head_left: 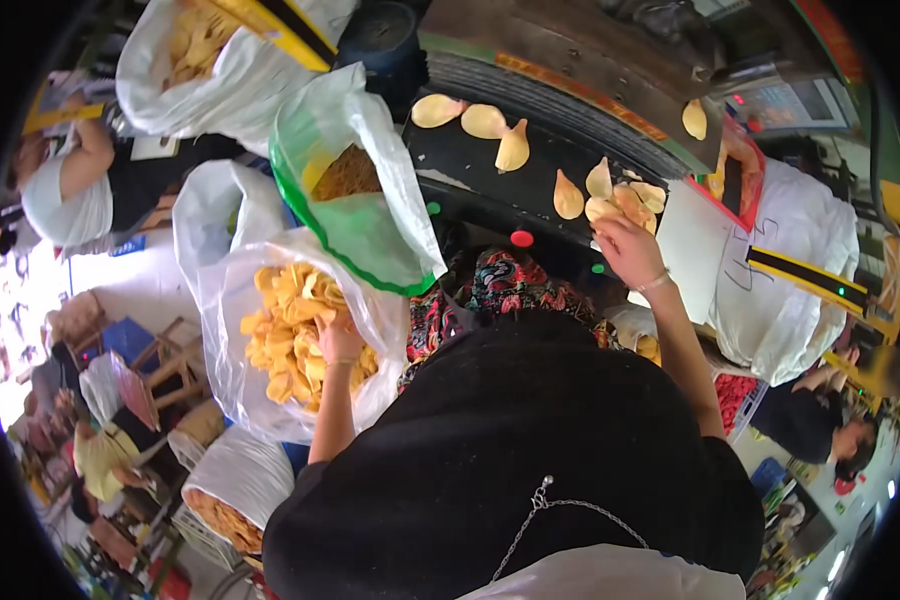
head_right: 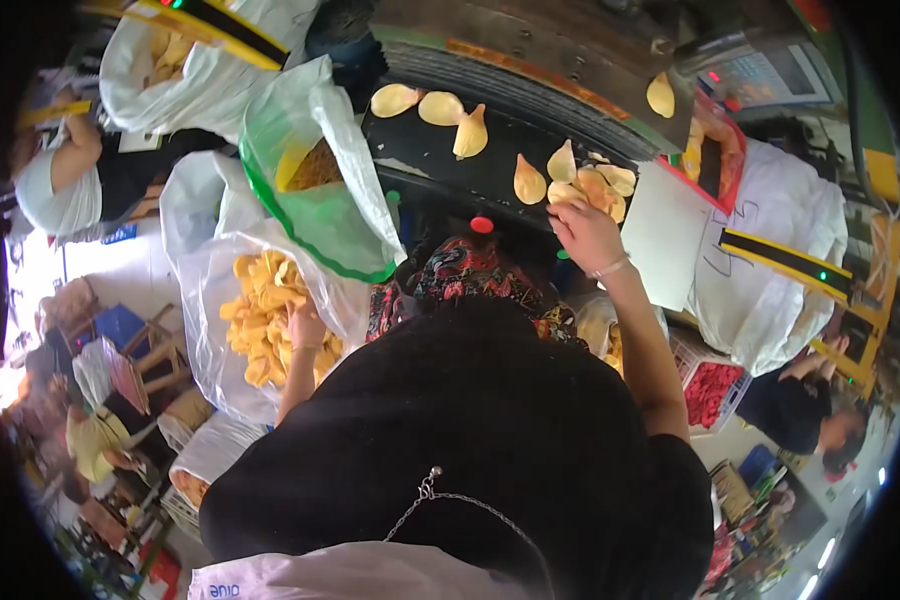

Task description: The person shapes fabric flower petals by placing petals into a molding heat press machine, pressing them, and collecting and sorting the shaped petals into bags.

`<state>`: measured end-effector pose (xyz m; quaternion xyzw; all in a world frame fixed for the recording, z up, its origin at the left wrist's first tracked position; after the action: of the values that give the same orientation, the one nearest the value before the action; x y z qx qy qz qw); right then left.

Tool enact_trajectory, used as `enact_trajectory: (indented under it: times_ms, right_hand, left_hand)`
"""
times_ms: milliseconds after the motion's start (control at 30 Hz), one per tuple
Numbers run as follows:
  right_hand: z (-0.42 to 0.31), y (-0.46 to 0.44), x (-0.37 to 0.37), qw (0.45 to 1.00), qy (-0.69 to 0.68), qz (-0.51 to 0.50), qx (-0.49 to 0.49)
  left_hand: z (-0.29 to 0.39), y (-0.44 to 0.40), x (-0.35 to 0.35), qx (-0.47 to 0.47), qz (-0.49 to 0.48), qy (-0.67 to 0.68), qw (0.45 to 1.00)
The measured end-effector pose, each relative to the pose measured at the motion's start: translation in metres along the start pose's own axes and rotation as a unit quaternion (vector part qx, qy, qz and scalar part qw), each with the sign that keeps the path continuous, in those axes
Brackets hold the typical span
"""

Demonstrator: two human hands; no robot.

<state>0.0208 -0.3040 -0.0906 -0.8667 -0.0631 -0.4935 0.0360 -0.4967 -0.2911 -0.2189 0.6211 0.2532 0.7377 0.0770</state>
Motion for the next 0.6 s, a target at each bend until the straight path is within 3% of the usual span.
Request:
enact_trajectory:
  times_ms: [33,100,167,233,300,367,500,600]
  right_hand:
    - [0.001,-0.014,-0.007,1.000,0.008,0.001,-0.003]
    - [0.006,-0.049,-0.022,0.993,-0.064,0.033,-0.091]
    - [0.019,-0.086,-0.046,0.977,-0.144,0.083,-0.132]
    - [0.030,-0.118,-0.068,0.941,-0.212,0.068,-0.256]
    - [0.053,-0.146,-0.090,0.946,-0.159,0.082,-0.270]
    - [0.058,-0.156,-0.103,0.948,-0.106,0.090,-0.286]
    - [0.056,-0.164,-0.101,0.946,-0.030,0.115,-0.302]
    - [0.058,-0.166,-0.099,0.954,-0.048,0.072,-0.286]
  left_hand:
    - [-0.015,-0.005,0.002,0.025,-0.042,0.048,0.998]
    - [-0.009,0.002,0.044,-0.071,0.087,0.003,0.994]
    - [0.008,-0.006,0.091,-0.052,0.044,-0.054,0.996]
    - [0.028,-0.010,0.132,-0.024,0.003,-0.113,0.993]
    - [0.082,-0.023,0.162,-0.113,0.017,-0.077,0.990]
    - [0.167,-0.019,0.186,-0.263,0.082,0.085,0.957]
    - [0.320,-0.038,0.133,-0.514,0.102,0.130,0.842]
    - [0.385,-0.062,0.076,-0.570,0.135,0.085,0.806]
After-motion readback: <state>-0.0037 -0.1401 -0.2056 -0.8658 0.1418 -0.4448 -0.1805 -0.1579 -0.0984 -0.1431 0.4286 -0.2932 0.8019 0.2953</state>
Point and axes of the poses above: each hand's wrist, its own y-axis away from the middle knuckle, its own x-axis out of the back of the hand, z = x × y, the point moved 5 cm from there along -y, towards the middle knuckle, and after that the axes turned 8 degrees about x, right-handed, at the moved point
